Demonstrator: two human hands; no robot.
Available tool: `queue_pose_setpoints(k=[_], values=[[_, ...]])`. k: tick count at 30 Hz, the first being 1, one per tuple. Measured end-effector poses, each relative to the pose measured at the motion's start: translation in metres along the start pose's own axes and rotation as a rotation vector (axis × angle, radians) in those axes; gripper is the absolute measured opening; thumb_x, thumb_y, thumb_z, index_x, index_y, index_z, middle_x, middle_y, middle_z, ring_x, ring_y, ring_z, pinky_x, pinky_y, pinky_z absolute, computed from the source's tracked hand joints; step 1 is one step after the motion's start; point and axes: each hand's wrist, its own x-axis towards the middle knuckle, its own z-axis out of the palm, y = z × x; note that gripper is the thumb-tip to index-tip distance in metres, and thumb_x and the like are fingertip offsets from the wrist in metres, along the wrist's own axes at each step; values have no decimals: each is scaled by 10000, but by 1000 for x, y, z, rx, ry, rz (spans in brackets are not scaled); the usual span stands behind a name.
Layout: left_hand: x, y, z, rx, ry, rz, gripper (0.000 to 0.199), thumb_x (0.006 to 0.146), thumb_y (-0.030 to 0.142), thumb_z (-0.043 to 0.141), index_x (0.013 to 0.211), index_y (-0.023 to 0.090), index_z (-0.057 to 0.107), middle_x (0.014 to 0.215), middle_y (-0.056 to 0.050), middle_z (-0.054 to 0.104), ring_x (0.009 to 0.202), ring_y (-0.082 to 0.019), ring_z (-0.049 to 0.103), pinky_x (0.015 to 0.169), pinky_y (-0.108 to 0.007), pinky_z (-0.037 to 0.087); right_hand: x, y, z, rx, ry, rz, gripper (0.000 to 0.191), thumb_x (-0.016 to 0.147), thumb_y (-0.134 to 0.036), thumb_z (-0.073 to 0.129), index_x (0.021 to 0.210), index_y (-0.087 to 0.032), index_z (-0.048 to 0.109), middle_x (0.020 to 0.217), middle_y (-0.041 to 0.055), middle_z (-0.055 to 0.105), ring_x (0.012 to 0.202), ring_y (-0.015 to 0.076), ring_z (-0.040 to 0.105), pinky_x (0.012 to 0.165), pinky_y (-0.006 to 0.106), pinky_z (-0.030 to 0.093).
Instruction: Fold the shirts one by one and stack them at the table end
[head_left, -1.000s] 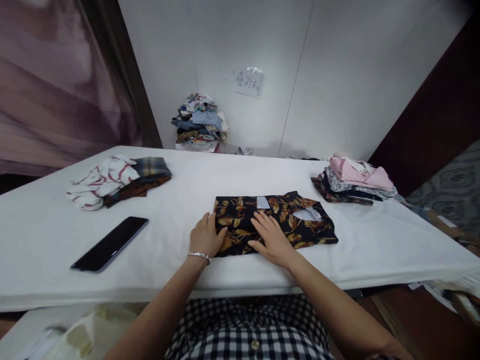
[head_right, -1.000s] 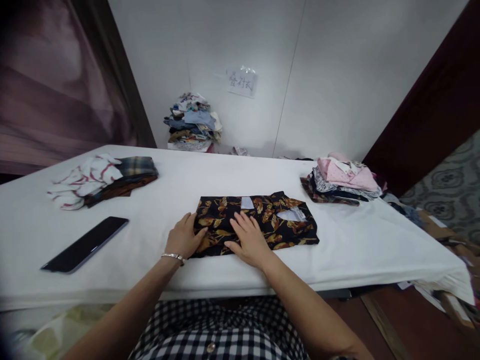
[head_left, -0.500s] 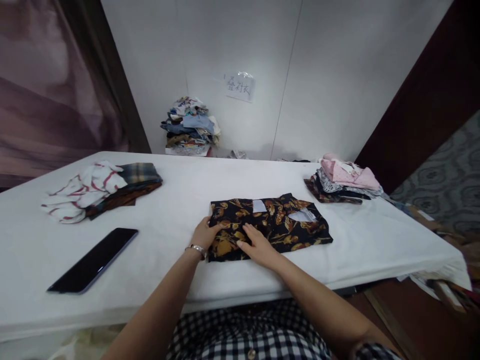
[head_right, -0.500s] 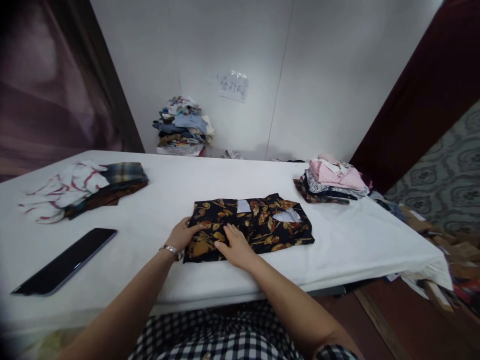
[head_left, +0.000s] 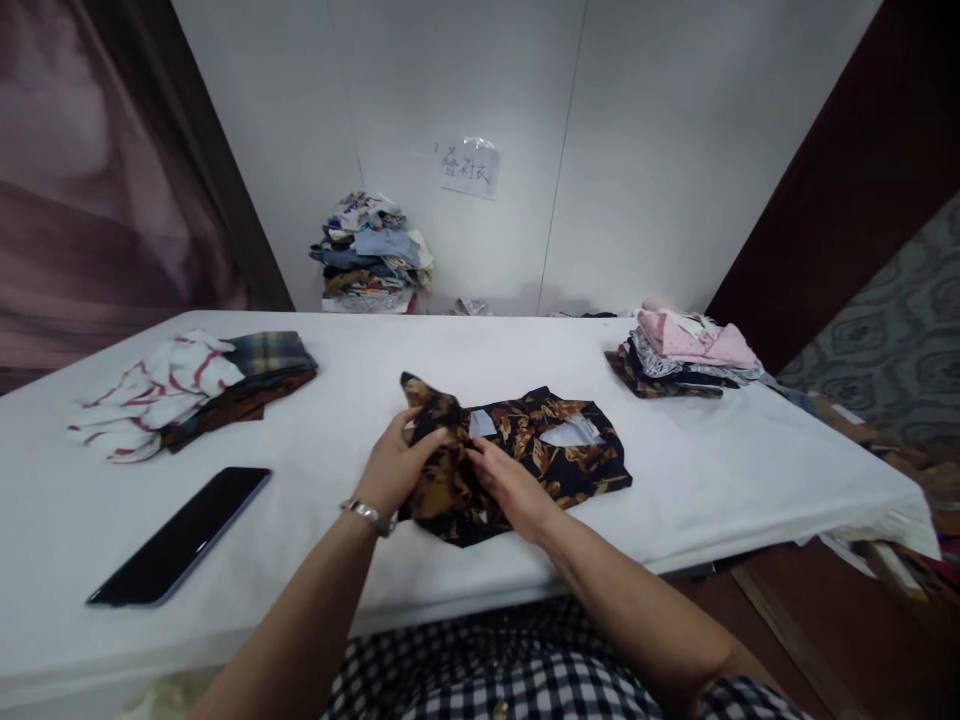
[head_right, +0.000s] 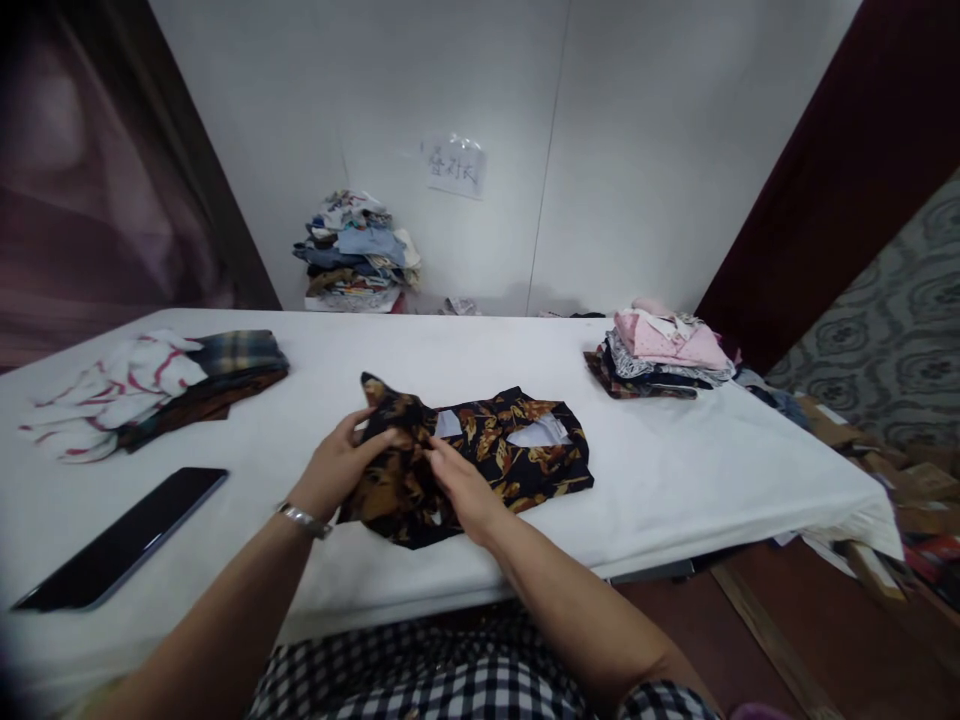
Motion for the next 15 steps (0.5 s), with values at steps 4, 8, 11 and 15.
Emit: queue_pose_setpoints(k=[4, 8, 11, 15], values=[[0, 21, 42, -48, -314, 40, 565, 827, 483, 504, 1300, 177, 455, 937, -79, 697, 689, -163, 644, 606, -302, 529, -15, -17, -31, 172, 169, -7, 520, 870, -590, 456, 1241, -244, 573, 1258, 63, 625, 1171, 254, 571, 950, 422, 482], [3, 6, 62, 252, -201, 281, 430, 828, 414, 534, 1198, 196, 553, 1073, -78, 673, 929, -204, 634, 863, -369, 507, -34, -19, -62, 163, 343, 91, 492, 857, -493, 535, 1307, -296, 501, 1300, 48, 593, 1130, 230, 595, 812, 369, 551], [9, -13, 65, 481, -155, 441, 351, 832, 364, 540, 1132, 192, 600, 1166, -95, 646, 1090, -244, 576, 976, -421, 442, -42, -13, -69, 114, 354, 123, 713, 771, -371, 678, 1405, -348, 353, 1265, 28, 605, 1069, 195, 620, 746, 326, 572], [21, -27, 67, 647, -171, 495, 378, 837, 372, 544, 1158, 182, 606, 1334, -125, 557, 1285, -286, 439, 1074, -491, 330, -37, -7, -61, -32, 325, 139, 766, 727, -342, 704, 1414, -303, 365, 983, 17, 683, 736, 156, 666, 533, 265, 562]])
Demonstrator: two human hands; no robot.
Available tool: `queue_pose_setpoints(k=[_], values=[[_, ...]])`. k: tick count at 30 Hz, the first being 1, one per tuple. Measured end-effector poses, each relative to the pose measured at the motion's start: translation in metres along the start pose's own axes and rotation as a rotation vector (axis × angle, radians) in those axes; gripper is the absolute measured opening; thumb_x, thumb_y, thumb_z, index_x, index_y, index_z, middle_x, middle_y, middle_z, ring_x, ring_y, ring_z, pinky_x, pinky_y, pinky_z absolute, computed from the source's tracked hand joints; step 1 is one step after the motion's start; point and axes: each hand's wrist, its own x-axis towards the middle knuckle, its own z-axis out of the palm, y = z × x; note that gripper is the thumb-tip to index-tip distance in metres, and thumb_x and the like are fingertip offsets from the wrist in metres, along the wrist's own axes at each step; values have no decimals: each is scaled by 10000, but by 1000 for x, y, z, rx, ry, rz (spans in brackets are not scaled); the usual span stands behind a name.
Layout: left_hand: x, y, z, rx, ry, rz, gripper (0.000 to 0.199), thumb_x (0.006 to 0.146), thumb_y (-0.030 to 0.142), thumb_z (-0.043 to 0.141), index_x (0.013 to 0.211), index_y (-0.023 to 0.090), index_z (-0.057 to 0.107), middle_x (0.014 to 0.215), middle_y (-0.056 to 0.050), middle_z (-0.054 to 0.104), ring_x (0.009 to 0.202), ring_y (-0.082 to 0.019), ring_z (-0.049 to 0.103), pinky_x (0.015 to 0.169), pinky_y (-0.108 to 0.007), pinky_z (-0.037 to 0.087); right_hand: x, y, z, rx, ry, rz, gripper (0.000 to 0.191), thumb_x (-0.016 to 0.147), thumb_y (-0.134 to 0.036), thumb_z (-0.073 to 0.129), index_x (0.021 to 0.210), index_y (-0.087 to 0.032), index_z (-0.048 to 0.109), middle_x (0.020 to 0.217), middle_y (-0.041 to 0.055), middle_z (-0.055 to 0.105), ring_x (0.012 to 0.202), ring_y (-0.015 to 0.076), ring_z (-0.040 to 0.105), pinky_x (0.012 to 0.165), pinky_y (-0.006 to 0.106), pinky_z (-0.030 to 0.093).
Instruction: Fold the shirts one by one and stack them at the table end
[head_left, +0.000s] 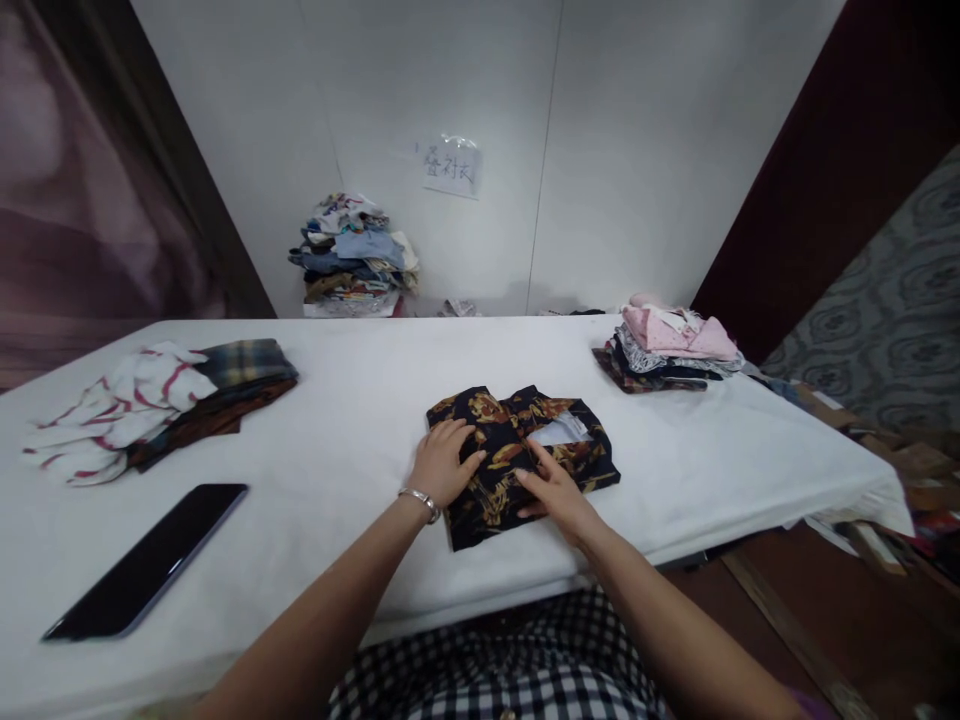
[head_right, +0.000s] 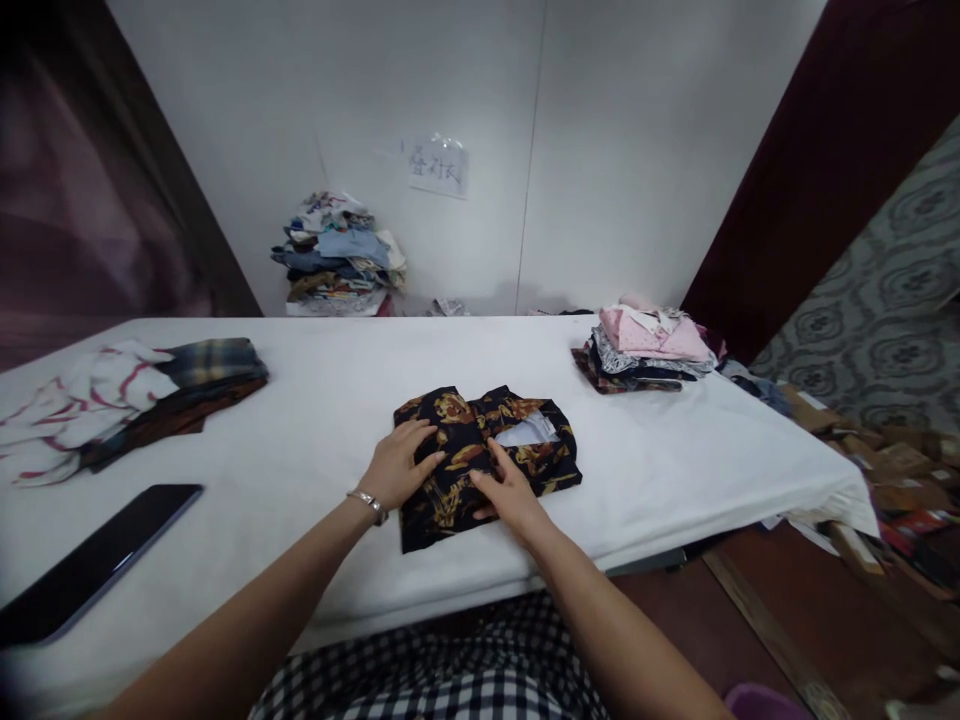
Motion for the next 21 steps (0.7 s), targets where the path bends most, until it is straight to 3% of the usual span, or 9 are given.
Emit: queue_pose_setpoints(k=[3, 8, 13, 16, 19, 21], values=[[3, -3, 6, -20, -111, 27, 405, 850, 389, 521, 1200, 200, 596, 1386, -111, 520, 1345, -280, 376, 1113, -519, 259, -1, 0, 5, -102, -27, -53, 639, 739, -320, 660, 1344, -236, 474, 664, -35, 649, 475, 109, 581, 427, 222, 488], [9, -3, 12, -84, -191, 129, 427, 850, 418, 512, 1232, 238, 581, 1408, -83, 504, 1362, -249, 359, 1124, -502, 246, -8, 2, -8, -220, -18, -19, 636, 743, -362, 627, 1324, -149, 479, 404, -84, 523, 350, 114, 502, 365, 207, 419], [39, -11, 11, -10, -97, 95, 437, 858, 411, 480, 1217, 187, 589, 1397, -120, 504, 1328, -257, 400, 1104, -452, 296, -23, 10, -27, -92, 107, -7, 760, 668, -410, 725, 1331, -219, 408, 646, -63, 624, 420, 127, 590, 373, 234, 476], [68, -17, 10, 58, -98, 69, 472, 839, 438, 505, 1240, 195, 561, 1413, -127, 485, 1341, -275, 380, 1099, -455, 289, -41, 13, -36, 14, 203, 86, 662, 656, -433, 764, 1200, -211, 460, 776, 1, 672, 558, 168, 672, 405, 246, 520], [100, -18, 14, 63, -225, 6, 568, 782, 502, 566, 1263, 204, 530, 1395, -140, 501, 1307, -296, 428, 1066, -440, 329, -56, 11, -35, 163, 196, 260, 546, 690, -440, 759, 1104, -198, 498, 1004, 105, 692, 755, 215, 712, 437, 249, 545], [119, -15, 21, 21, -349, -27, 627, 741, 535, 594, 1267, 201, 527, 1355, -148, 541, 1237, -302, 505, 1011, -406, 389, -57, 8, -29, 242, 161, 312, 494, 704, -424, 758, 1073, -194, 524, 1078, 116, 672, 837, 231, 709, 447, 251, 554]])
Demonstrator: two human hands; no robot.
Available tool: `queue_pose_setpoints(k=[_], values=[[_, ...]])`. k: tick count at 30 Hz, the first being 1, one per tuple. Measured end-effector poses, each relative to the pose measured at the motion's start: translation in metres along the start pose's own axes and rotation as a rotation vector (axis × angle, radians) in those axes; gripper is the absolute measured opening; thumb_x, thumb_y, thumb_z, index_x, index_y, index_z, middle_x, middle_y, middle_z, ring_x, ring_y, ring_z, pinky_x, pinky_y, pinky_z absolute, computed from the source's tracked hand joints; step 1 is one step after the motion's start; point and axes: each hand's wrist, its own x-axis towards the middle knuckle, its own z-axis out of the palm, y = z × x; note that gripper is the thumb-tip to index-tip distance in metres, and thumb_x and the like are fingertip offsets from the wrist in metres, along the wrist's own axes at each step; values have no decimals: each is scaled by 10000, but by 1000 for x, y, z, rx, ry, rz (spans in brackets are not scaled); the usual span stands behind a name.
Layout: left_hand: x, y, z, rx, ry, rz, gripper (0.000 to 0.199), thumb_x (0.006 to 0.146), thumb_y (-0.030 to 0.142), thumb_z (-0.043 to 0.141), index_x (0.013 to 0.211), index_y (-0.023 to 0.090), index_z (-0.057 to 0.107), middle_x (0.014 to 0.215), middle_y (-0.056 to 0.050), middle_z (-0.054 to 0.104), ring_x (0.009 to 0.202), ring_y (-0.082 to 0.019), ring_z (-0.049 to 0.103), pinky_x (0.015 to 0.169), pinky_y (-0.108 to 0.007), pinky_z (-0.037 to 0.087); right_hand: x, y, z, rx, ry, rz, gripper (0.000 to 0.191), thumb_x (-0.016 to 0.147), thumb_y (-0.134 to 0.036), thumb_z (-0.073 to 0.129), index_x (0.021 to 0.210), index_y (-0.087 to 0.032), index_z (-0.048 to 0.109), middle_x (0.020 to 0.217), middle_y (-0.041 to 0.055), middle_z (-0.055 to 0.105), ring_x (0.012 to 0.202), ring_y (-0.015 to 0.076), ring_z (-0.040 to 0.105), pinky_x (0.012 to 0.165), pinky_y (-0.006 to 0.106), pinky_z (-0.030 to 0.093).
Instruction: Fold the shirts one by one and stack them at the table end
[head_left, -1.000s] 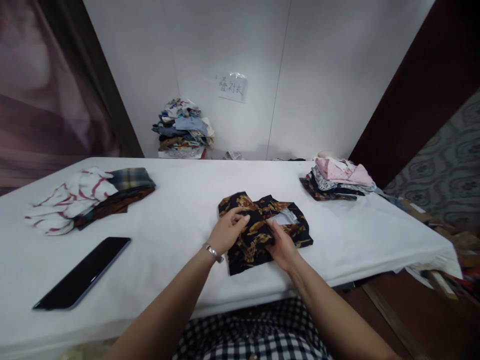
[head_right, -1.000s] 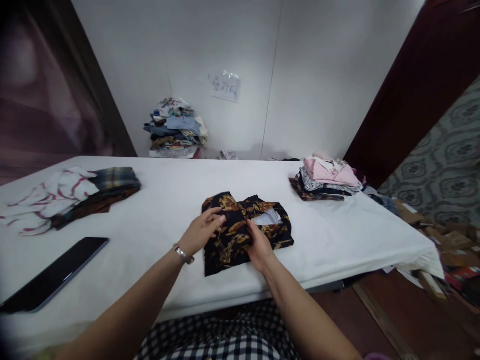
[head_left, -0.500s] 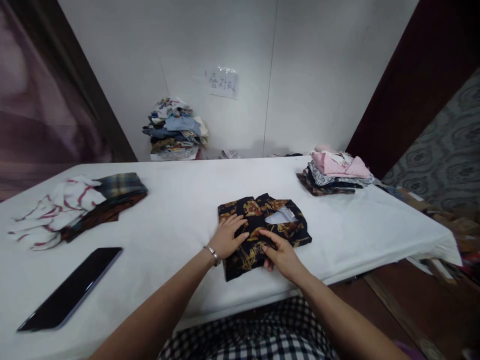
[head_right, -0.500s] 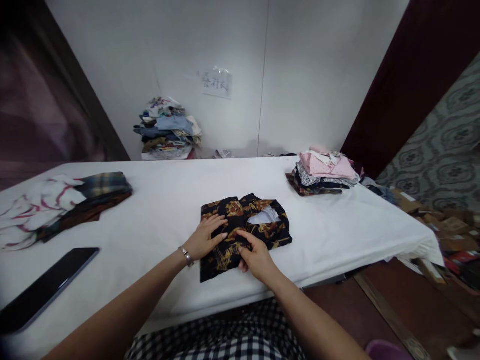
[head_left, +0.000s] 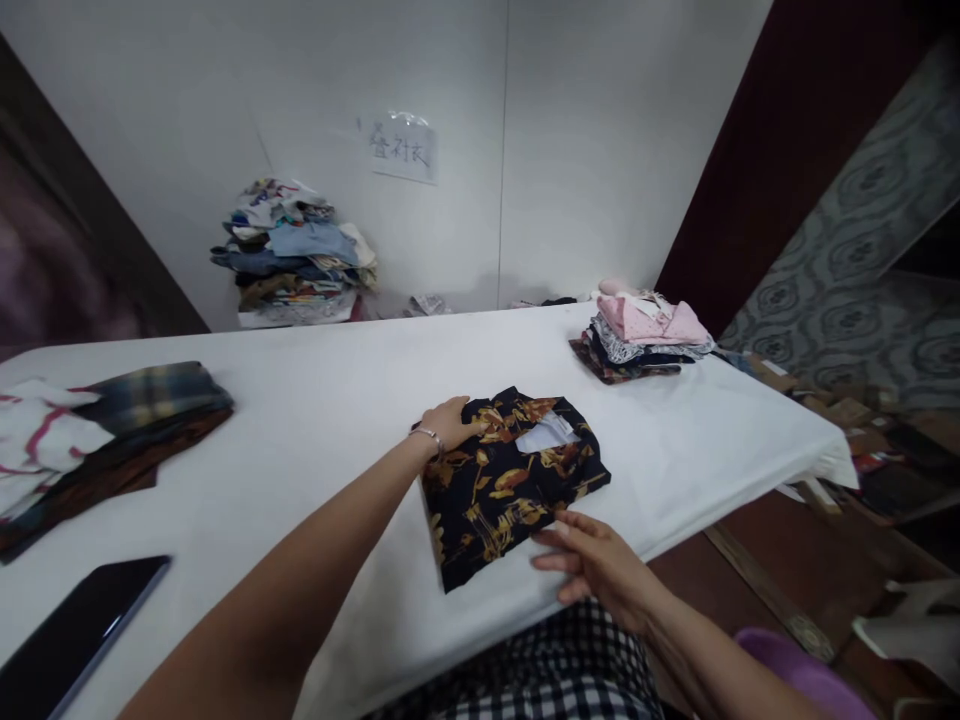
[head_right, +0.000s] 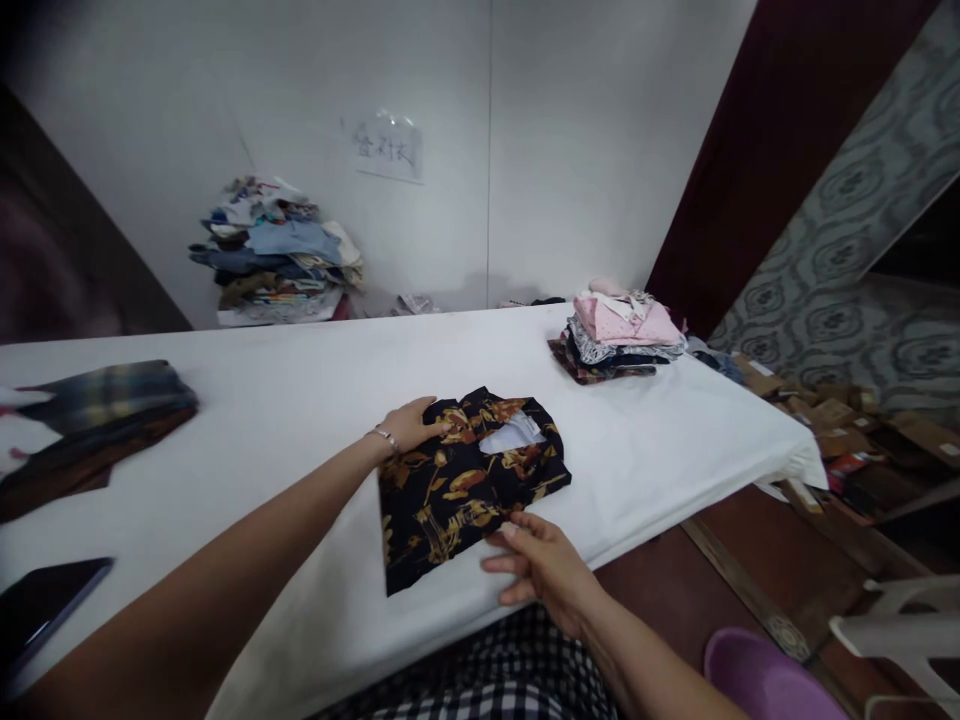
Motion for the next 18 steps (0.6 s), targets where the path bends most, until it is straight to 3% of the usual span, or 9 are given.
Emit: queue_pose_setpoints(k=[3, 6, 9, 13, 16, 18], values=[[28, 10, 5, -38, -106, -18, 713, 665, 526, 656, 1277, 184, 523, 1317, -159, 574, 1168, -304, 565, 943, -366, 443, 5, -2, 15, 71, -36, 3, 409, 717, -407, 754, 1003, -185, 563, 1035, 90, 677, 842, 219, 705, 439, 223, 540], [49, 21, 12, -49, -140, -48, 787, 584, 453, 718, 1285, 156, 520, 1293, -181, 588, 1121, -322, 594, 889, -367, 475, 17, -1, 28, 150, -2, -7, 363, 703, -389, 770, 926, -183, 570, 937, 54, 691, 686, 153, 694, 381, 156, 459], [62, 30, 15, -82, -172, -77, 715, 543, 391, 745, 1197, 148, 593, 1178, -170, 661, 1007, -323, 646, 809, -367, 506, 28, 3, 33, 217, 59, -39, 386, 615, -329, 833, 846, -192, 556, 805, -3, 682, 543, 99, 638, 365, 138, 410], [64, 32, 11, -167, -184, -88, 585, 526, 325, 765, 1080, 169, 662, 1054, -117, 719, 930, -290, 670, 764, -328, 513, 34, 8, 34, 193, 68, -116, 407, 533, -330, 865, 777, -182, 574, 695, -22, 652, 511, 90, 584, 368, 150, 372], [57, 29, 1, -259, -141, -83, 600, 548, 295, 760, 1126, 173, 650, 1101, -104, 707, 956, -270, 664, 778, -302, 512, 32, 9, 37, 117, 60, -209, 366, 546, -347, 853, 766, -166, 624, 678, -21, 637, 520, 73, 525, 387, 160, 335], [51, 26, -10, -317, -89, -78, 644, 560, 288, 761, 1181, 182, 625, 1145, -98, 690, 995, -266, 652, 816, -304, 507, 30, 5, 39, 63, 57, -269, 340, 571, -350, 836, 790, -167, 652, 740, -5, 661, 600, 90, 549, 474, 179, 393]])
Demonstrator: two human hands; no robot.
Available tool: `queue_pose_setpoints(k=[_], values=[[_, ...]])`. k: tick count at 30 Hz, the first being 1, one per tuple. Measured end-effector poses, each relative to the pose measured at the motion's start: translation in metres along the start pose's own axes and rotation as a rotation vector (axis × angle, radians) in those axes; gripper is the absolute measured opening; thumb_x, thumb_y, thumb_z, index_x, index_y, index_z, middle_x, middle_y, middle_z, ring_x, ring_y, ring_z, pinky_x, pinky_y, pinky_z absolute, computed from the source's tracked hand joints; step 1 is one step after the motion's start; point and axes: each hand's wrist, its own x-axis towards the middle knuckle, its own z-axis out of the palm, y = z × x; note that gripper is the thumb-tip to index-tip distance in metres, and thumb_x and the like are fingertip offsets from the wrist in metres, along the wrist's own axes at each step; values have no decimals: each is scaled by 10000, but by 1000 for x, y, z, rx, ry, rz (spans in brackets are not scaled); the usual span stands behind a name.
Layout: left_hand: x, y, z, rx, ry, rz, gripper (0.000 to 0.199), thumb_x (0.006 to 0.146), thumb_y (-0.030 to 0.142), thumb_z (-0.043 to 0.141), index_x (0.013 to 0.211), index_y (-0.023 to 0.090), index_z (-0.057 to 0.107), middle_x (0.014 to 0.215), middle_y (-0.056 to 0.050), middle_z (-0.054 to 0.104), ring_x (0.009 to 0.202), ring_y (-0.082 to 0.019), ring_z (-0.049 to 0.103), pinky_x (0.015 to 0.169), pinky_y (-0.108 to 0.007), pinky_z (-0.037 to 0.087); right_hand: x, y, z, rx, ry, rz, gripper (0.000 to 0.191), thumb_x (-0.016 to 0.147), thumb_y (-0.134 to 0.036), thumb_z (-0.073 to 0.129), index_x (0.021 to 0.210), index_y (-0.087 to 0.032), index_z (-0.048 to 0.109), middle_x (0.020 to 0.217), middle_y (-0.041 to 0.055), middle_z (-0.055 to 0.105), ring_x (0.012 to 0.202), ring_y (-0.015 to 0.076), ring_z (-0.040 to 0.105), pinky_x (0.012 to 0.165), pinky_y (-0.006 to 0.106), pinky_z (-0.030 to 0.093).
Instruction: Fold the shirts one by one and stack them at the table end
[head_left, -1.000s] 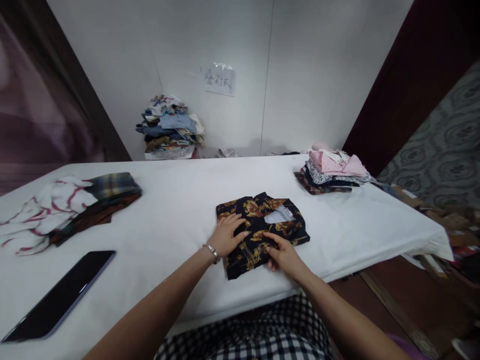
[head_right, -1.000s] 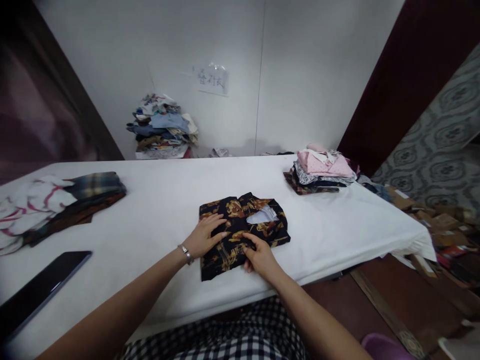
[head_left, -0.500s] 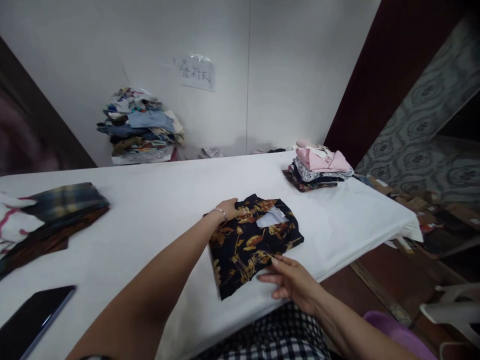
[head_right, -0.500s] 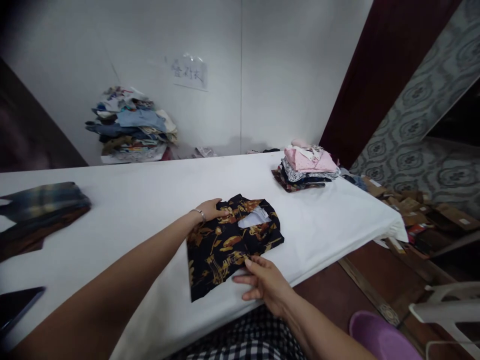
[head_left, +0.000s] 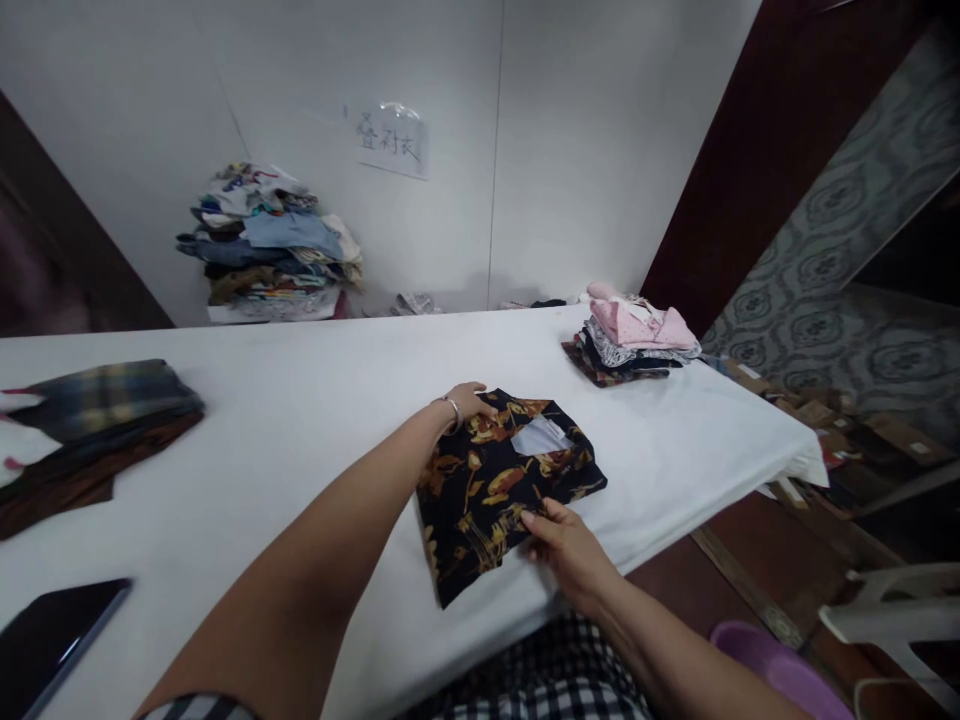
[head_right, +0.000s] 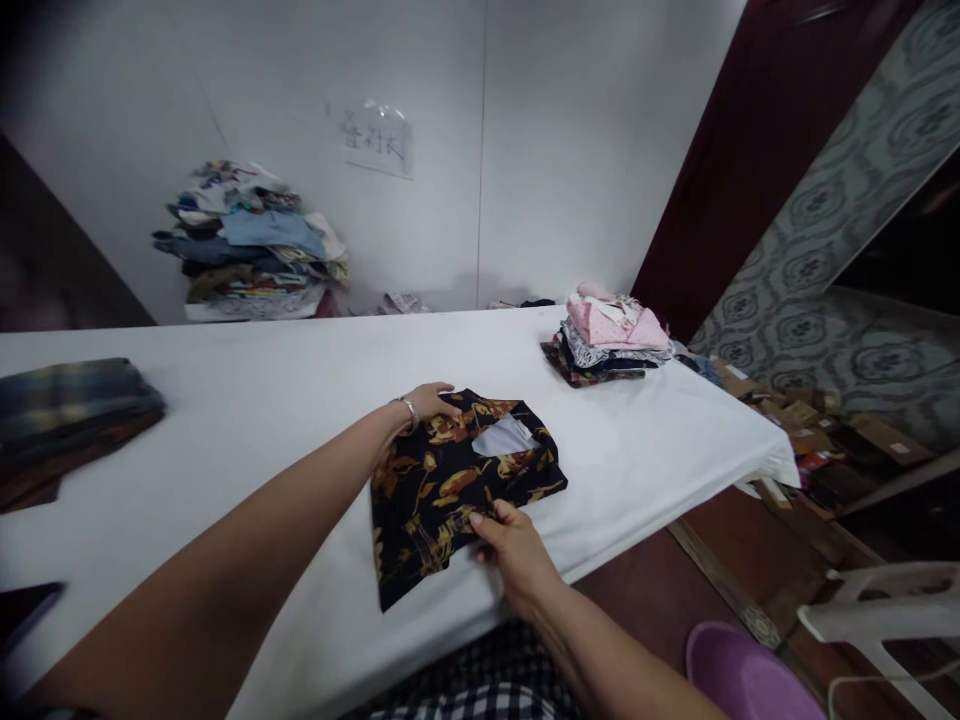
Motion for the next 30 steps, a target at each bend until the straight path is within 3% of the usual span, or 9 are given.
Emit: queue_pose_setpoints(k=[5, 9, 12, 15, 18, 21, 23, 25, 30], values=[[-22, 4, -48, -179, 179, 69, 695, 638, 370, 731, 1281, 176, 554, 1195, -101, 659, 1076, -254, 615, 923, -342, 480, 17, -34, 8, -54, -66, -174, 317, 594, -340, 803, 831, -190, 655, 853, 12, 688, 809, 171, 598, 755, 297, 462], [-48, 10, -93, -535, 489, 269, 706, 585, 368, 776, 1231, 159, 582, 1136, -96, 674, 1058, -254, 617, 951, -392, 480, 47, -83, 19, -98, -52, -420, 288, 573, -318, 801, 748, -194, 609, 734, -26, 645, 717, 143, 559, 720, 294, 442], [-88, 5, -110, -675, 625, 405, 794, 575, 372, 795, 1297, 188, 521, 1091, -76, 686, 1022, -244, 637, 931, -394, 505, 59, -106, 24, -194, -77, -646, 227, 628, -303, 759, 767, -207, 607, 726, -36, 625, 699, 131, 538, 701, 281, 434], [-147, -22, -92, -631, 623, 352, 860, 568, 377, 815, 1345, 239, 473, 1170, -74, 665, 1064, -261, 627, 938, -384, 515, 54, -93, 12, -393, -176, -705, 134, 695, -265, 689, 796, -217, 614, 739, -29, 617, 714, 139, 541, 701, 283, 438], [-208, -65, -44, -548, 513, 161, 867, 557, 395, 819, 1341, 258, 474, 1359, -71, 551, 1165, -291, 572, 989, -405, 488, 40, -53, -14, -661, -353, -593, 63, 714, -186, 614, 769, -217, 614, 748, -20, 619, 738, 147, 557, 714, 282, 447], [-251, -101, 6, -542, 289, -12, 868, 610, 389, 784, 1385, 251, 419, 1377, -73, 537, 1179, -291, 568, 991, -407, 489, 25, -19, -37, -850, -542, -477, 155, 681, -113, 565, 773, -219, 630, 877, 5, 659, 861, 170, 593, 808, 310, 463], [-265, -111, 25, -543, 226, -41, 862, 671, 377, 740, 1430, 261, 347, 1396, -65, 519, 1207, -277, 549, 1017, -403, 467, 19, -15, -43, -884, -603, -415, 278, 673, -98, 548, 887, -234, 664, 1063, 27, 663, 1012, 196, 590, 916, 354, 446], [-272, -111, 31, -503, 239, -31, 868, 698, 370, 714, 1454, 271, 298, 1427, -58, 484, 1249, -267, 512, 1061, -407, 419, 19, -24, -43, -862, -605, -347, 418, 676, -115, 553, 1056, -253, 662, 1206, 38, 630, 1132, 218, 557, 1001, 405, 405], [-270, -102, 25, -434, 311, -17, 950, 696, 444, 708, 1482, 242, 215, 1487, -93, 395, 1330, -274, 415, 1125, -426, 320, 42, -60, -17, -737, -403, -339, 534, 733, -290, 636, 1261, -241, 571, 1210, 71, 640, 1130, 243, 568, 1007, 449, 399]])
